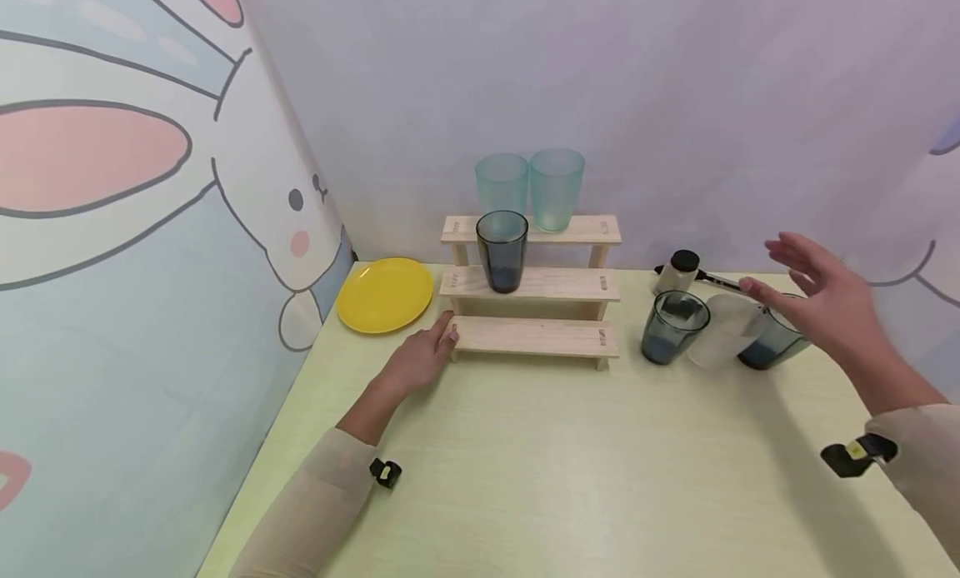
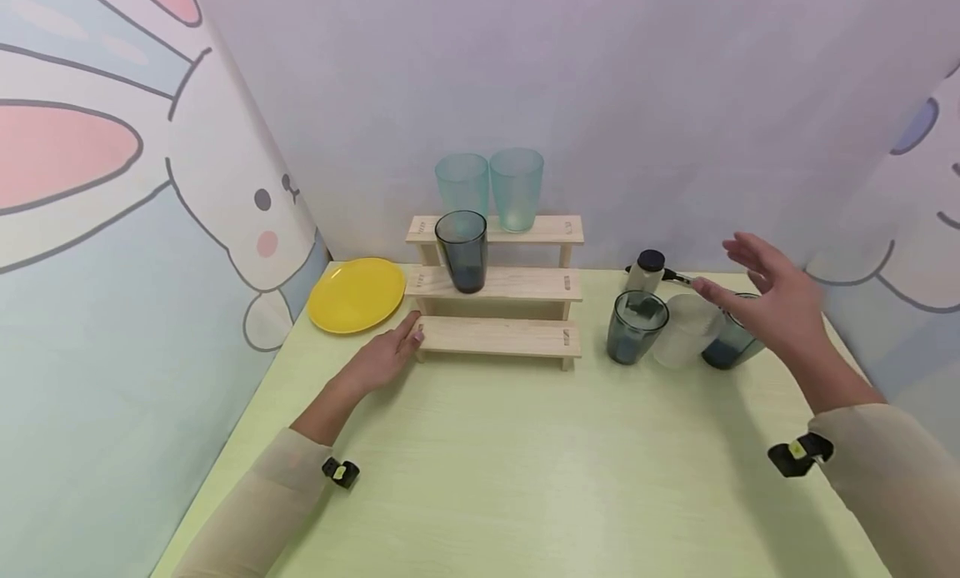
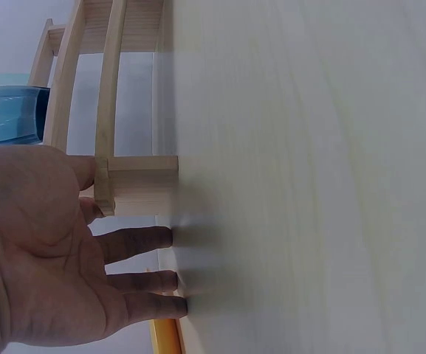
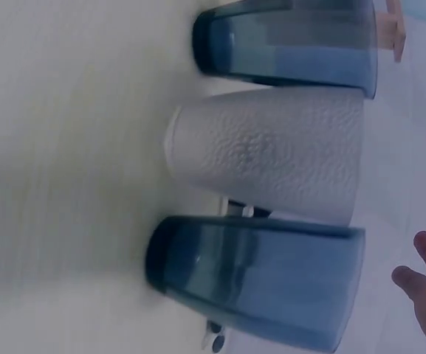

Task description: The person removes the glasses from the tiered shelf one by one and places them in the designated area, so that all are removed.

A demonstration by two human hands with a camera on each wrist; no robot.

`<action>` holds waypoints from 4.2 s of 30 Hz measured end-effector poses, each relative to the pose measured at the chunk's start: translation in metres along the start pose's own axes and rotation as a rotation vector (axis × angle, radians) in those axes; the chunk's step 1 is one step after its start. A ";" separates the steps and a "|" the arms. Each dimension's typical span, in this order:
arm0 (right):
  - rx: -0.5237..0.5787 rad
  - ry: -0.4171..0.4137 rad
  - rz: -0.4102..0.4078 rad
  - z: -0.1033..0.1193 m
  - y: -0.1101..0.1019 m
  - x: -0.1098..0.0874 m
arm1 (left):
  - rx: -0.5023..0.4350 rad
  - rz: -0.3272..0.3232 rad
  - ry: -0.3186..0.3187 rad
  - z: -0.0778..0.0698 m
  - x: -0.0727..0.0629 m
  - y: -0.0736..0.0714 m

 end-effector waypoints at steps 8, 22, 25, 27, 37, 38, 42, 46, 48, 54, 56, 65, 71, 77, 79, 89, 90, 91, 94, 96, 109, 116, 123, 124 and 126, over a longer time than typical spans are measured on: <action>0.019 -0.117 0.036 0.063 0.025 0.027 | 0.005 0.005 0.016 -0.009 -0.007 -0.003; 0.071 -0.285 0.173 0.152 0.091 0.063 | -0.001 0.018 0.000 0.001 0.001 0.000; 0.076 -0.298 0.196 0.165 0.106 0.070 | -0.012 0.024 -0.009 -0.001 0.000 -0.001; 0.087 -0.312 0.216 0.172 0.116 0.075 | -0.024 0.022 -0.012 -0.003 -0.001 -0.002; 0.167 -0.332 0.293 0.197 0.166 0.095 | -0.009 0.016 0.012 -0.006 -0.004 -0.004; 0.170 -0.331 0.293 0.200 0.170 0.096 | -0.011 0.019 0.014 -0.011 -0.008 -0.006; 0.142 -0.317 0.290 0.209 0.183 0.100 | -0.001 0.023 0.020 -0.020 -0.014 -0.010; 0.098 -0.293 0.278 0.217 0.194 0.107 | -0.008 0.017 0.004 -0.006 -0.004 -0.003; 0.086 -0.282 0.265 0.221 0.198 0.110 | -0.023 0.017 0.002 -0.003 -0.003 -0.002; 0.062 -0.255 0.189 0.230 0.208 0.114 | -0.007 -0.001 0.028 0.004 0.003 0.002; 0.055 -0.240 0.156 0.231 0.210 0.113 | -0.006 0.000 0.029 0.003 0.003 0.002; 0.058 -0.217 0.047 0.234 0.220 0.113 | -0.009 0.017 -0.006 0.005 0.003 0.002; 0.085 -0.227 0.016 0.234 0.222 0.114 | -0.006 0.014 0.002 0.011 0.007 0.004; 0.144 -0.257 0.000 0.233 0.223 0.111 | -0.002 0.008 -0.001 0.009 0.006 0.004; 0.154 -0.277 -0.003 0.233 0.222 0.110 | 0.000 0.007 -0.005 0.007 0.005 0.004; 0.180 -0.332 0.001 0.229 0.211 0.097 | -0.016 0.009 -0.003 0.006 0.005 0.002; 0.184 -0.335 0.001 0.228 0.210 0.096 | -0.013 0.010 -0.008 0.007 0.006 0.003; 0.186 -0.337 0.001 0.227 0.209 0.095 | -0.011 0.012 -0.011 0.008 0.006 0.003; 0.187 -0.344 0.003 0.225 0.204 0.090 | -0.008 0.018 -0.013 0.011 0.008 0.004; 0.179 -0.353 0.004 0.225 0.201 0.087 | -0.015 0.018 -0.015 0.010 0.007 0.003; 0.086 -0.438 -0.005 0.218 0.172 0.054 | -0.007 0.010 -0.026 0.007 0.005 0.002; 0.077 -0.424 0.029 0.202 0.158 0.035 | 0.009 0.015 -0.014 -0.008 -0.006 -0.004; 0.034 -0.383 0.043 0.181 0.145 0.019 | 0.017 0.005 -0.018 -0.005 -0.004 -0.003; 0.030 -0.378 0.043 0.178 0.143 0.017 | 0.019 0.007 -0.016 -0.005 -0.003 -0.002; 0.020 -0.367 0.040 0.172 0.138 0.012 | 0.024 0.016 -0.021 -0.005 -0.003 -0.002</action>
Point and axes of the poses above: each hand's wrist, its own x-axis towards the middle knuckle, its own y-axis out of the palm, z = x × y, the point moved 5 cm from there along x, towards the middle knuckle, and after that the axes turned 13 degrees about z, right-handed, at the moved point
